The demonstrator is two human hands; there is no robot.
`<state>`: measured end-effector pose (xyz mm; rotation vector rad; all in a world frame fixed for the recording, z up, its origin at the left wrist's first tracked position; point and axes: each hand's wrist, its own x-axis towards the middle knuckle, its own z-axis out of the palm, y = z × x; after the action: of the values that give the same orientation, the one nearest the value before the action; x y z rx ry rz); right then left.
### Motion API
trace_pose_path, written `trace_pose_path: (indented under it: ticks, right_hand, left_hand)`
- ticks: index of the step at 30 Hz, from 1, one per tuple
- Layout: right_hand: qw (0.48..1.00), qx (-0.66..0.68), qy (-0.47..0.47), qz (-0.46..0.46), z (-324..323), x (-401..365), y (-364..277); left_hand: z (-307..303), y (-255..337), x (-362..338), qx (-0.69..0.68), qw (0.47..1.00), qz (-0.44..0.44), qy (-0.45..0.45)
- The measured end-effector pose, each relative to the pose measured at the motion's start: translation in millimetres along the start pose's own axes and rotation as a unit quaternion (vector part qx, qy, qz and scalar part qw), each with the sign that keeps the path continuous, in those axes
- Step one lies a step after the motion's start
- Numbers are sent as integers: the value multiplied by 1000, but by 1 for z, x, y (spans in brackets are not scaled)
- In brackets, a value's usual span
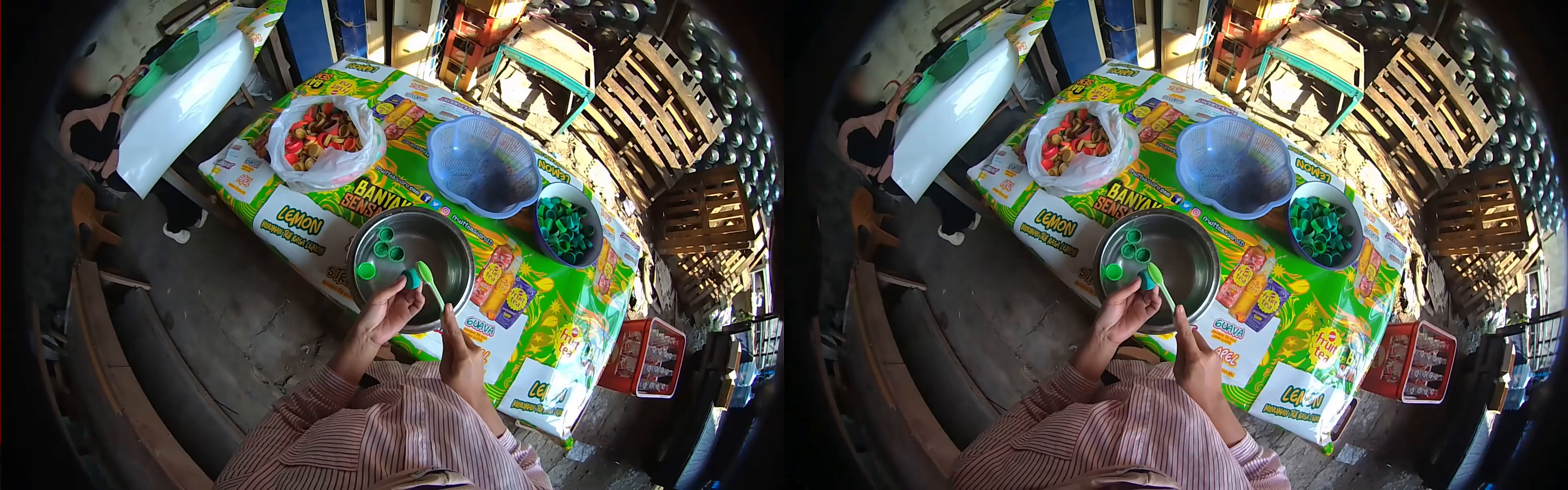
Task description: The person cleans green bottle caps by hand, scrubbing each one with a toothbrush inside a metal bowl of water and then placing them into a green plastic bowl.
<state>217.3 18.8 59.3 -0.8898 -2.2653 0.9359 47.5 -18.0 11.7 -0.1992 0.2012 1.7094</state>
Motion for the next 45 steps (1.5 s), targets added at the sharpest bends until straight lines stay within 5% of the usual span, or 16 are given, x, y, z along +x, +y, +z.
trace_pose_path:
  ticks: [7,11,14,19,25,27,29,38,45]
  right_hand:
    - [1000,-2,15,17,2,0,-1]
    - [1000,10,8,7,4,-1,2]
    - [999,-5,-27,18,3,-4,1]
    - [1000,14,-5,9,9,3,1]
    - [997,-19,32,61,0,4,-3]
    - [999,-31,4,10,0,-3,0]
    - [997,-62,-50,1,3,-8,3]
    - [994,-103,-29,-11,4,-5,18]
    - [993,-114,-42,-8,5,-9,11]
  left_hand:
    - [-1,0,-1,61,998,17,11]
    - [-4,3,3,80,993,-18,-82]
    - [20,-4,0,237,970,6,45]
    - [17,-6,0,297,954,18,-34]
    - [0,-4,1,184,982,0,-31]
    - [-9,1,4,164,986,17,-23]
    - [-10,3,6,178,984,25,-17]
    - [-5,1,4,252,963,90,14]
    - [-20,4,5,229,973,38,7]
